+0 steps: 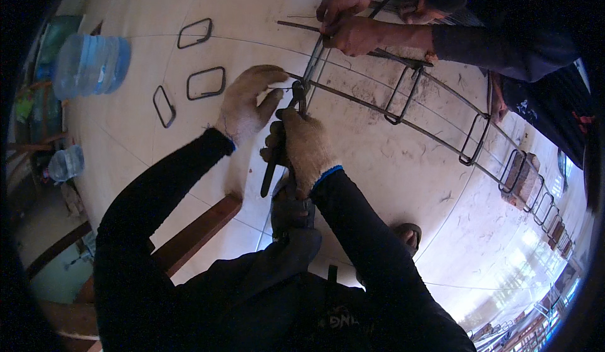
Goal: The person assembles a long metal ladder-like frame on the floor by attaching rectangular metal loops to two parallel rods. They use pliers to twist wire ties at each junction and place bricks under the frame to hold it in place. Another person works on a similar frame nearby.
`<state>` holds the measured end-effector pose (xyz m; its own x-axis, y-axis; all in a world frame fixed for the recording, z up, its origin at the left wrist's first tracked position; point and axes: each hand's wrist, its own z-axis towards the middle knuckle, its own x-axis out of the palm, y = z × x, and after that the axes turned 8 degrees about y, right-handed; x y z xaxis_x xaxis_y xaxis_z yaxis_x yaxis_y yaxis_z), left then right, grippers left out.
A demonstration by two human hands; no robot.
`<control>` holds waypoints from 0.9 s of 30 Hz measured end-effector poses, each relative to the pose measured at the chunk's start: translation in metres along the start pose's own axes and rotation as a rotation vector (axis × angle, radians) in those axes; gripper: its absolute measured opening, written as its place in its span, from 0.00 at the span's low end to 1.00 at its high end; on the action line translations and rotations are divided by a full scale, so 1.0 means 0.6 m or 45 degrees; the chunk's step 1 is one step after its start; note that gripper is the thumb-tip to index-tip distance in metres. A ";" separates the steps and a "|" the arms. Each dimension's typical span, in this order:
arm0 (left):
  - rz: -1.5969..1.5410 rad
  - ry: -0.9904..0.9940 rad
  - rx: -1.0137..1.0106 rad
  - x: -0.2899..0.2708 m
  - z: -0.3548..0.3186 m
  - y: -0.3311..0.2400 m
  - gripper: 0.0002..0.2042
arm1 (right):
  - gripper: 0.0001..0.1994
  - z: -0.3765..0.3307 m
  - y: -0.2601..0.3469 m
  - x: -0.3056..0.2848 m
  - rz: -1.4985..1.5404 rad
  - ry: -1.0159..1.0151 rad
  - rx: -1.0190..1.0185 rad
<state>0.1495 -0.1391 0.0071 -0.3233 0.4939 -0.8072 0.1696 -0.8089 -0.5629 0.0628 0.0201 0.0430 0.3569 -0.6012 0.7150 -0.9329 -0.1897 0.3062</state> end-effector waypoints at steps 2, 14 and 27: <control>-0.121 -0.143 -0.421 0.020 -0.028 -0.008 0.13 | 0.13 0.008 -0.006 -0.006 0.217 0.109 -0.024; -2.109 0.703 -1.352 0.013 0.031 -0.050 0.22 | 0.09 0.040 -0.068 -0.043 0.641 0.413 -0.213; -0.584 1.050 -1.040 0.043 0.069 -0.040 0.18 | 0.12 -0.047 -0.078 0.032 -0.519 -0.286 0.082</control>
<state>0.0989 -0.1202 0.0068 0.1240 0.9694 -0.2118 0.8194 -0.2204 -0.5292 0.1149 0.0393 0.0599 0.6822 -0.6194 0.3886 -0.7225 -0.4890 0.4888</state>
